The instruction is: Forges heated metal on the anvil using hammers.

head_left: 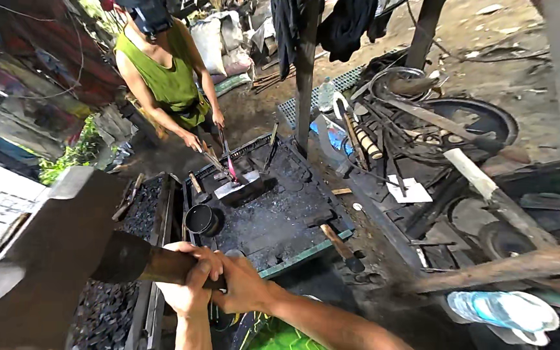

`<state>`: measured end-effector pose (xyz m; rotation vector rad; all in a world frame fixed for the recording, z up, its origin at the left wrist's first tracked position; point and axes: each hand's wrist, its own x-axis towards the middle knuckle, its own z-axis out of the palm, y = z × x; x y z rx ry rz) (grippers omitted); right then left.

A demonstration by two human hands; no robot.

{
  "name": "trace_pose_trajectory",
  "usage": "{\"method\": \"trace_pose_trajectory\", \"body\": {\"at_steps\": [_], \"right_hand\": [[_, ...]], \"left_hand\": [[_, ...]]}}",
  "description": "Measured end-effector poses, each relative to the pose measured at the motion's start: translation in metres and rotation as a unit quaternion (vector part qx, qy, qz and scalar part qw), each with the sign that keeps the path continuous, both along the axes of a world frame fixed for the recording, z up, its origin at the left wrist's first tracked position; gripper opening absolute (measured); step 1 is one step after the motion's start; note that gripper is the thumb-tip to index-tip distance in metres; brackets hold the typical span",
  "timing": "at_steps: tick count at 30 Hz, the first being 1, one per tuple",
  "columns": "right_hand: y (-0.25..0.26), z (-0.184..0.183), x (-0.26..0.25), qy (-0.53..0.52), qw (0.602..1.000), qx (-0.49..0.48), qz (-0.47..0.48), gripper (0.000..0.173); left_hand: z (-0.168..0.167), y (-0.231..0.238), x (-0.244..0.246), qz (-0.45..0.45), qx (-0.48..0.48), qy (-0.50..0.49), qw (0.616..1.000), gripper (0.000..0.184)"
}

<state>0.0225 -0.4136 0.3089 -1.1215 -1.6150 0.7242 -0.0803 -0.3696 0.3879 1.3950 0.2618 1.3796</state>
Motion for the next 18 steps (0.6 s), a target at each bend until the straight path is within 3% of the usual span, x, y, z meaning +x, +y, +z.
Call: {"method": "trace_pose_trajectory", "body": {"at_steps": [7, 10, 13, 15, 16, 18], "right_hand": [[0.076, 0.099, 0.01, -0.005, 0.998, 0.066, -0.013, 0.057], [0.124, 0.146, 0.012, -0.017, 0.99, 0.121, -0.069, 0.044], [0.187, 0.165, 0.017, -0.003, 0.969, 0.198, -0.148, 0.047], [0.227, 0.145, 0.023, 0.023, 0.96, 0.208, -0.187, 0.052], [0.237, 0.126, 0.031, 0.038, 0.966, 0.172, -0.19, 0.056], [0.254, 0.065, 0.045, 0.076, 0.976, 0.06, -0.195, 0.057]], "left_hand": [[0.088, 0.066, 0.007, 0.042, 0.116, 0.052, 0.991, 0.021], [0.138, 0.107, 0.013, 0.052, 0.164, 0.086, 0.981, 0.02], [0.17, 0.159, 0.03, 0.018, 0.194, 0.092, 0.977, 0.017], [0.15, 0.239, 0.014, -0.124, 0.26, 0.12, 0.95, 0.028], [0.123, 0.275, 0.013, -0.148, 0.263, 0.112, 0.947, 0.033], [0.042, 0.288, 0.041, -0.037, 0.107, 0.103, 0.988, 0.032]]}}
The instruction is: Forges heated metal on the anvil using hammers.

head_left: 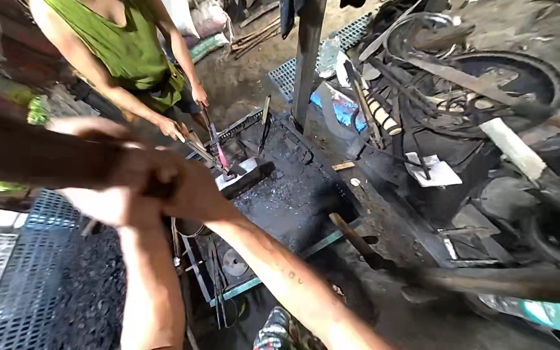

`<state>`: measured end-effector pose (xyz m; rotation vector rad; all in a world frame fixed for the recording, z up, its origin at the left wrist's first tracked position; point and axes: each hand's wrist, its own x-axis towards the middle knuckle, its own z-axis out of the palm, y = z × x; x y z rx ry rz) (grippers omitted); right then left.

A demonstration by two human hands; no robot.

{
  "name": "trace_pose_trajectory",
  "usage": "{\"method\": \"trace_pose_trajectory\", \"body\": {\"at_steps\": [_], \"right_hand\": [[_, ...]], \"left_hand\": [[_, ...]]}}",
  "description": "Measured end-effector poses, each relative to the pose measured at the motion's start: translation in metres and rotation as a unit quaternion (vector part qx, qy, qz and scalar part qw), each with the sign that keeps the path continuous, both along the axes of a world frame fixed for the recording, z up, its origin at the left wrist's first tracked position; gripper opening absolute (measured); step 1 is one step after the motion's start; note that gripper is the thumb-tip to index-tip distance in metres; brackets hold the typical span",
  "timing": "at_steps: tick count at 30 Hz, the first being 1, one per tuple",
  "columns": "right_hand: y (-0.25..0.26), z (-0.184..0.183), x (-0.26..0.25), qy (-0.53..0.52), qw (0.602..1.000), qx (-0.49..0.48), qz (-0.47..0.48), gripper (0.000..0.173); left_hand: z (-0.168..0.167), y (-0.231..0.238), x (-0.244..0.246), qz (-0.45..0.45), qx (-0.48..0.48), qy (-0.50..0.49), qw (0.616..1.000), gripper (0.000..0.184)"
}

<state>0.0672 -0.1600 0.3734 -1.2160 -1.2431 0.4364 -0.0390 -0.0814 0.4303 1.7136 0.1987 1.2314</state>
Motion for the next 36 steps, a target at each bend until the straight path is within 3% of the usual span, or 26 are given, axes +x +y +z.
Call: {"method": "trace_pose_trajectory", "body": {"at_steps": [1, 3, 5, 6, 8, 13, 15, 17, 20, 24, 27, 30, 32, 36], "right_hand": [[0.014, -0.06, -0.002, 0.015, 0.998, -0.052, -0.019, 0.052], [0.018, -0.192, -0.018, 0.054, 0.967, -0.246, -0.024, 0.044], [-0.005, -0.267, -0.034, 0.119, 0.891, -0.437, 0.01, 0.035], [-0.023, -0.284, -0.038, 0.13, 0.864, -0.485, 0.023, 0.041], [-0.059, -0.291, -0.037, 0.106, 0.859, -0.5, 0.017, 0.058], [-0.226, -0.314, -0.058, 0.049, 0.794, -0.604, 0.054, 0.08], [-0.284, -0.318, -0.056, 0.044, 0.756, -0.646, 0.097, 0.081], [-0.322, -0.321, -0.053, 0.028, 0.731, -0.67, 0.124, 0.069], [-0.341, -0.314, -0.05, 0.005, 0.715, -0.683, 0.149, 0.062], [-0.322, -0.286, -0.046, -0.029, 0.774, -0.619, 0.128, 0.054], [-0.294, -0.252, -0.041, -0.064, 0.835, -0.529, 0.135, 0.062], [-0.254, -0.2, -0.037, -0.059, 0.904, -0.405, 0.121, 0.049], [-0.219, -0.162, -0.038, -0.031, 0.943, -0.312, 0.114, 0.05], [-0.133, -0.071, -0.027, 0.002, 0.968, -0.223, 0.116, 0.057]], "left_hand": [[-0.043, -0.01, 0.022, 0.112, -0.119, 0.061, 0.985, 0.032], [-0.178, -0.002, 0.038, 0.168, -0.264, 0.176, 0.933, 0.043], [-0.303, 0.004, 0.029, 0.147, -0.422, 0.264, 0.855, 0.029], [-0.337, -0.005, 0.021, 0.136, -0.477, 0.289, 0.819, 0.027], [-0.355, -0.036, 0.02, 0.109, -0.532, 0.258, 0.799, 0.025], [-0.375, -0.211, -0.016, 0.082, -0.683, 0.152, 0.709, 0.026], [-0.382, -0.266, -0.027, 0.078, -0.734, 0.128, 0.663, 0.022], [-0.388, -0.301, -0.034, 0.065, -0.761, 0.099, 0.637, 0.019], [-0.384, -0.325, -0.04, 0.067, -0.761, 0.077, 0.64, 0.019], [-0.331, -0.311, -0.03, 0.118, -0.694, 0.066, 0.707, 0.019], [-0.27, -0.291, -0.023, 0.145, -0.602, 0.049, 0.784, 0.026], [-0.202, -0.26, -0.019, 0.153, -0.453, 0.044, 0.877, 0.038], [-0.154, -0.232, -0.016, 0.154, -0.337, 0.039, 0.928, 0.039], [-0.062, -0.162, -0.003, 0.159, -0.163, 0.044, 0.973, 0.036]]}}
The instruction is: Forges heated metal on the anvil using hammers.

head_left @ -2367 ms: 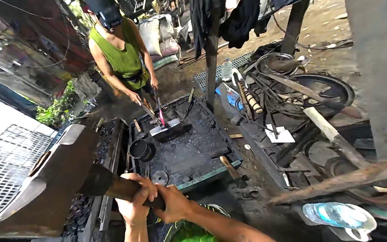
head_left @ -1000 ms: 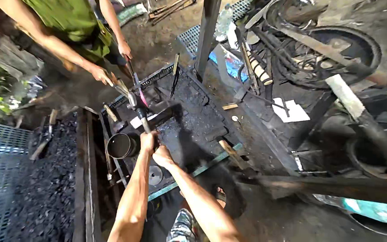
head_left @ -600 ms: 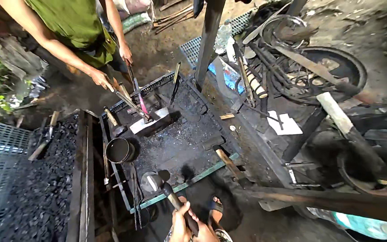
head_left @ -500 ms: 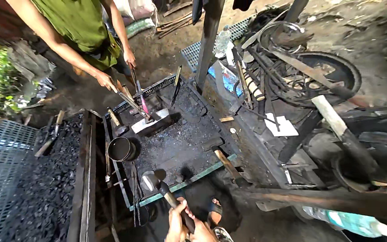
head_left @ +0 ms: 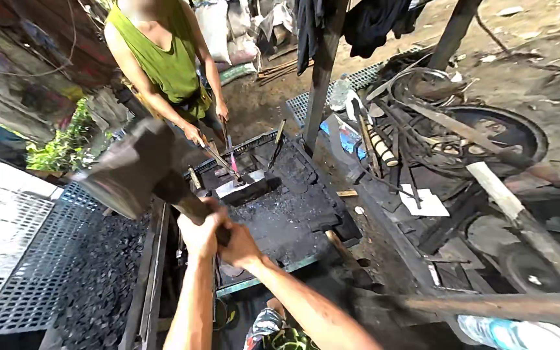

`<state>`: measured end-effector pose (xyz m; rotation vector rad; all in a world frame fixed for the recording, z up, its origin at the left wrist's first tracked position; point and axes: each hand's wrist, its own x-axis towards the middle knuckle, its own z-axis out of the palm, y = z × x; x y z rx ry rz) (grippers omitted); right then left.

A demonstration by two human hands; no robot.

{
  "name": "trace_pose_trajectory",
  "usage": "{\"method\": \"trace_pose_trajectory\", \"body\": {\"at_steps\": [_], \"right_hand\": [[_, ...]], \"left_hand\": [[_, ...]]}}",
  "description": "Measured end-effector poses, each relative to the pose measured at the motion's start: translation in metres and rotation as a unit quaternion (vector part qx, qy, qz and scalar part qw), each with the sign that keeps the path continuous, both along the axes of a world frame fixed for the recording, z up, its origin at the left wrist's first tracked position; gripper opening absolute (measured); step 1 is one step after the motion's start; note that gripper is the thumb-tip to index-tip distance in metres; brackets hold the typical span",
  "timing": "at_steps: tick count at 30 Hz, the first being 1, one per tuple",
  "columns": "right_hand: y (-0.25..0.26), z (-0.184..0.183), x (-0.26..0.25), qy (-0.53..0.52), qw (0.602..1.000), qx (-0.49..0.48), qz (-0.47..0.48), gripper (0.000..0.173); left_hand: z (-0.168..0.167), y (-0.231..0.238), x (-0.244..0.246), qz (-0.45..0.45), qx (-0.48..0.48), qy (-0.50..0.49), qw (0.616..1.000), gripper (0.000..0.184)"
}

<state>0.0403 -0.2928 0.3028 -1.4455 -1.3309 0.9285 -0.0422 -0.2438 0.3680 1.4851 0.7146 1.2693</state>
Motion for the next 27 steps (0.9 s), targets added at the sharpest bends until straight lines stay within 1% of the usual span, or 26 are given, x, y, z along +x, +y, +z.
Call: {"method": "trace_pose_trajectory", "body": {"at_steps": [2, 3, 4, 5, 6, 7, 8, 9, 10, 11, 12, 13, 14, 16, 19, 20, 21, 23, 25, 27], "right_hand": [[0.046, 0.023, 0.007, 0.002, 0.998, 0.052, -0.034, 0.048], [0.069, 0.024, 0.011, -0.001, 0.997, 0.059, -0.049, 0.046], [0.092, 0.018, 0.015, -0.007, 0.997, 0.051, -0.061, 0.047], [0.114, 0.003, 0.018, -0.011, 0.997, 0.03, -0.068, 0.048], [0.133, -0.023, 0.02, -0.009, 0.997, 0.012, -0.081, 0.049], [0.147, -0.06, 0.02, -0.007, 0.995, -0.011, -0.094, 0.052], [0.153, -0.105, 0.016, 0.0, 0.993, -0.041, -0.109, 0.052], [0.152, -0.147, 0.011, 0.004, 0.989, -0.1, -0.113, 0.049], [0.146, -0.181, 0.007, 0.01, 0.98, -0.165, -0.114, 0.044], [0.136, -0.201, 0.004, 0.02, 0.967, -0.23, -0.107, 0.041], [0.124, -0.211, 0.003, 0.017, 0.954, -0.285, -0.097, 0.045], [0.113, -0.217, 0.004, 0.002, 0.944, -0.315, -0.093, 0.054], [0.098, -0.221, 0.005, -0.006, 0.94, -0.33, -0.089, 0.059], [0.044, -0.228, -0.001, -0.01, 0.93, -0.361, -0.065, 0.064], [-0.05, -0.235, -0.02, -0.008, 0.911, -0.412, -0.031, 0.074], [-0.08, -0.236, -0.024, 0.002, 0.901, -0.434, -0.013, 0.072], [-0.107, -0.238, -0.025, 0.004, 0.891, -0.454, 0.007, 0.067], [-0.154, -0.244, -0.025, -0.018, 0.869, -0.49, 0.059, 0.064], [-0.183, -0.25, -0.018, -0.048, 0.862, -0.499, 0.083, 0.063], [-0.193, -0.244, -0.009, -0.069, 0.869, -0.482, 0.086, 0.058]], "left_hand": [[0.024, 0.042, 0.008, -0.026, 0.058, 0.007, 0.998, 0.034], [0.027, 0.065, 0.013, -0.046, 0.082, 0.001, 0.996, 0.032], [0.022, 0.087, 0.02, -0.062, 0.097, -0.007, 0.993, 0.031], [0.008, 0.109, 0.028, -0.071, 0.098, -0.013, 0.993, 0.029], [-0.017, 0.128, 0.035, -0.071, 0.083, -0.01, 0.994, 0.027], [-0.054, 0.145, 0.039, -0.058, 0.045, 0.007, 0.997, 0.027], [-0.1, 0.158, 0.04, -0.039, -0.017, 0.046, 0.998, 0.028], [-0.151, 0.168, 0.039, -0.016, -0.104, 0.094, 0.99, 0.03], [-0.203, 0.175, 0.039, -0.004, -0.205, 0.13, 0.97, 0.029], [-0.248, 0.178, 0.037, -0.002, -0.302, 0.145, 0.942, 0.028], [-0.28, 0.173, 0.033, -0.007, -0.377, 0.133, 0.916, 0.026], [-0.298, 0.164, 0.032, -0.01, -0.423, 0.099, 0.901, 0.025], [-0.306, 0.149, 0.03, -0.009, -0.452, 0.068, 0.889, 0.024], [-0.314, 0.089, 0.016, 0.001, -0.5, 0.038, 0.865, 0.023], [-0.316, -0.009, -0.011, 0.016, -0.572, 0.026, 0.82, 0.027], [-0.319, -0.039, -0.018, 0.019, -0.597, 0.019, 0.802, 0.026], [-0.321, -0.067, -0.025, 0.019, -0.62, 0.006, 0.784, 0.025], [-0.325, -0.113, -0.034, 0.026, -0.652, -0.025, 0.758, 0.022], [-0.325, -0.142, -0.036, 0.031, -0.657, -0.06, 0.751, 0.02], [-0.318, -0.154, -0.032, 0.043, -0.639, -0.083, 0.763, 0.022]]}}
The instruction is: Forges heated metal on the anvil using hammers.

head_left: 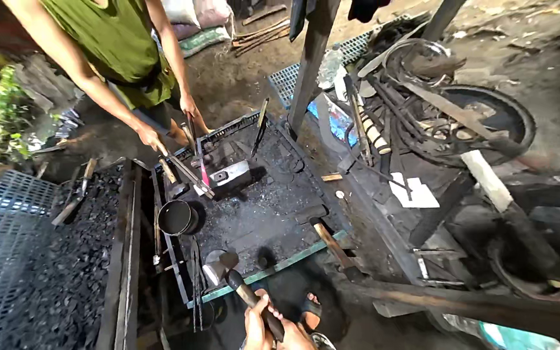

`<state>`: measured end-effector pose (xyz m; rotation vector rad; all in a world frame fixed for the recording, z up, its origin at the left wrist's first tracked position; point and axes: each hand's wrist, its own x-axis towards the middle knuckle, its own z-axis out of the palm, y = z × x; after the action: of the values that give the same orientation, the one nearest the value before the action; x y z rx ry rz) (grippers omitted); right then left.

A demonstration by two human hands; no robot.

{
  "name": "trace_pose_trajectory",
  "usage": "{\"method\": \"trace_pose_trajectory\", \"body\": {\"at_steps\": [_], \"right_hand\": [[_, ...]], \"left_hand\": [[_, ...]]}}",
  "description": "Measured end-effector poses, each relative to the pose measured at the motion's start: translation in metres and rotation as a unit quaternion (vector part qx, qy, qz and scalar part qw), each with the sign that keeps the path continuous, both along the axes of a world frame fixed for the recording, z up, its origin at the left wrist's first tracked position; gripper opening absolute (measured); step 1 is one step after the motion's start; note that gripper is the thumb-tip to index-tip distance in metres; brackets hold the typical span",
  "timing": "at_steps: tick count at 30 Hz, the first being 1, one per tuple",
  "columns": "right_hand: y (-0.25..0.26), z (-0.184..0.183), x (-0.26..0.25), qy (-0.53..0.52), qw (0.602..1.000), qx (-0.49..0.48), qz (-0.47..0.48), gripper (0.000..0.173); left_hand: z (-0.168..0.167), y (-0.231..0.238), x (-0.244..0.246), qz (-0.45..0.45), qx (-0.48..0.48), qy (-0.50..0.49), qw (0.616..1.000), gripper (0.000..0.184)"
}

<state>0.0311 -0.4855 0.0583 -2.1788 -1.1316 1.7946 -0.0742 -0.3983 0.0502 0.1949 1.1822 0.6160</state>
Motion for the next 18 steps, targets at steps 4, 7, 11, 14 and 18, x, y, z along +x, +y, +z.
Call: {"method": "trace_pose_trajectory", "body": {"at_steps": [4, 7, 11, 14, 18], "right_hand": [[0.014, 0.035, 0.015, -0.03, 0.996, 0.086, 0.016, 0.048], [0.026, 0.075, 0.022, -0.024, 0.98, 0.195, 0.025, 0.05], [0.023, 0.126, 0.018, 0.011, 0.934, 0.358, -0.018, 0.053], [0.017, 0.153, 0.014, 0.058, 0.902, 0.427, -0.027, 0.065], [0.002, 0.167, 0.015, 0.05, 0.853, 0.519, -0.019, 0.042]], "left_hand": [[0.051, 0.005, 0.015, 0.037, 0.109, -0.005, 0.993, 0.023], [0.111, 0.009, 0.022, 0.043, 0.239, -0.025, 0.97, 0.029], [0.185, -0.002, 0.019, 0.034, 0.424, 0.004, 0.905, 0.041], [0.222, -0.021, 0.019, 0.048, 0.535, 0.01, 0.843, 0.041], [0.239, -0.043, 0.019, 0.033, 0.611, -0.075, 0.787, 0.035]]}}
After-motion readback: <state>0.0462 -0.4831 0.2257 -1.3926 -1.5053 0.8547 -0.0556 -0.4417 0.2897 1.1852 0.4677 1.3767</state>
